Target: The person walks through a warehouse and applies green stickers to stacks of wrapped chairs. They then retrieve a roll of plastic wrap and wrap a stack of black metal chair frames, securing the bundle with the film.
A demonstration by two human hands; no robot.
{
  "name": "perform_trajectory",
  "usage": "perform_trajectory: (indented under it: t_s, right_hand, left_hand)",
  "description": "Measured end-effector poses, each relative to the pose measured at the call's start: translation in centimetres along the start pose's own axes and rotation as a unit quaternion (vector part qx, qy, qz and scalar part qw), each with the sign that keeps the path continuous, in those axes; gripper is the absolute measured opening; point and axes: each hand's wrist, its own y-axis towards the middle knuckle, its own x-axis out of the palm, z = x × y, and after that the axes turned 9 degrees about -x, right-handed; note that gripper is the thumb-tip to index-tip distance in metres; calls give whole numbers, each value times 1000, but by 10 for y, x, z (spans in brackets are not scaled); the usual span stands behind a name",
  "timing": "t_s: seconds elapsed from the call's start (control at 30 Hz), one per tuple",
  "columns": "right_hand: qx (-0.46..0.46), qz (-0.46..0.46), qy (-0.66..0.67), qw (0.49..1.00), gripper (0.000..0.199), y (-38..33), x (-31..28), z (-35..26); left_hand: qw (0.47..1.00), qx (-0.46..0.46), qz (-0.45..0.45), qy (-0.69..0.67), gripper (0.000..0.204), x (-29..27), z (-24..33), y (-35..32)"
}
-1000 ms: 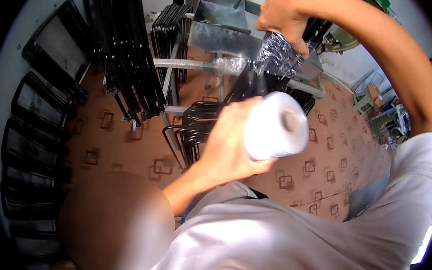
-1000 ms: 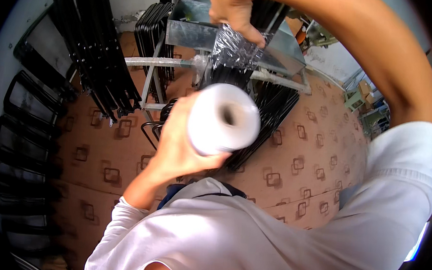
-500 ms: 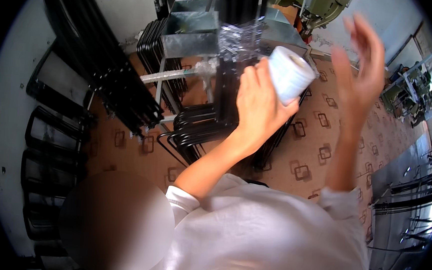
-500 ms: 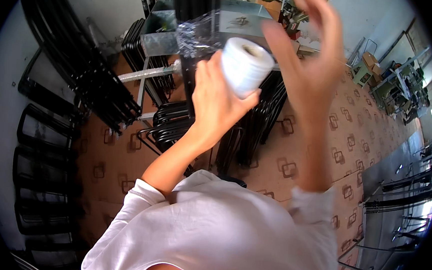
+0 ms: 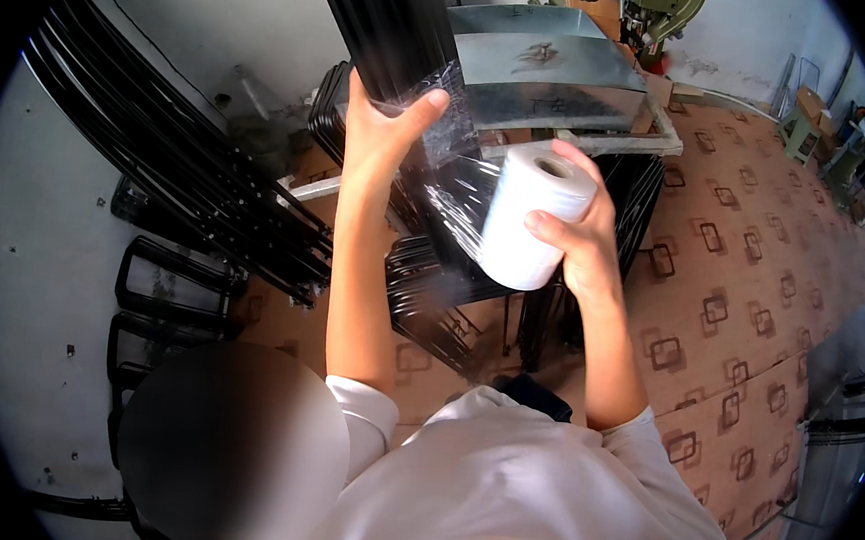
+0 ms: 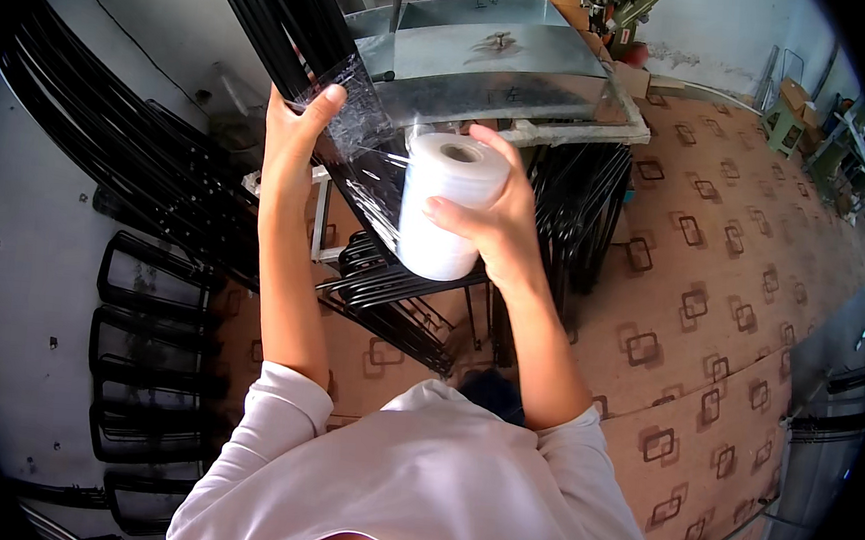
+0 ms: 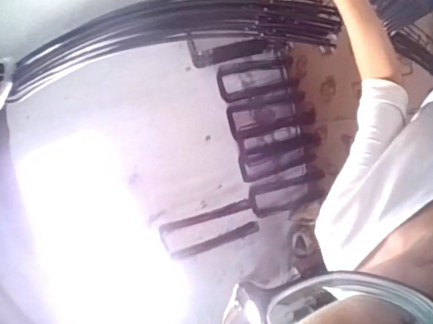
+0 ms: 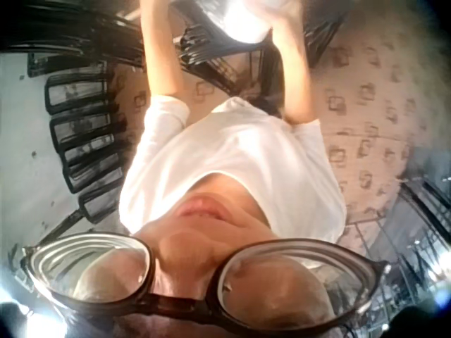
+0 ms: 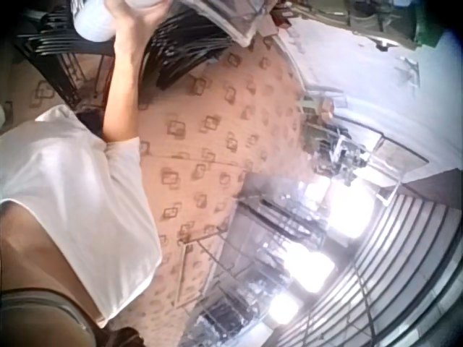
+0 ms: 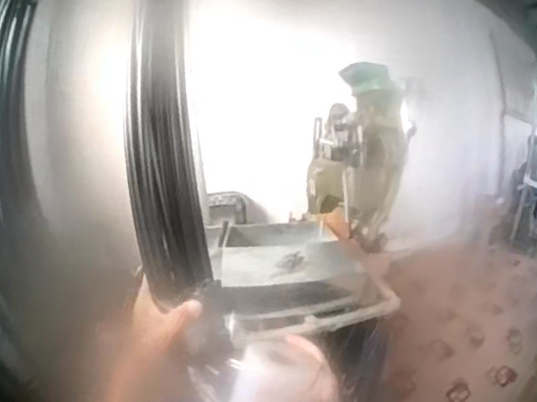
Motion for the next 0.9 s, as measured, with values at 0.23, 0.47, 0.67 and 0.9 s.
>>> perform_trajectory:
  t_s: [0.23, 0.47, 0.67, 0.9]
  right_hand:
    - [-21, -34, -60, 997, 87, 53, -60, -13]
    - [-34, -245, -81, 965, 70, 168, -19, 133]
    - [98, -356, 216, 904, 50, 136, 74, 142]
    - [157, -342, 194, 906, 41, 101, 53, 115]
  left_hand:
    - [1000, 11, 2, 22, 62, 11, 1, 5]
    - [999, -2, -4, 50, 63, 7, 5, -3]
    - [996, -25, -27, 78, 77, -19, 13, -14]
    - [990, -42, 119, 67, 72, -59, -104, -54]
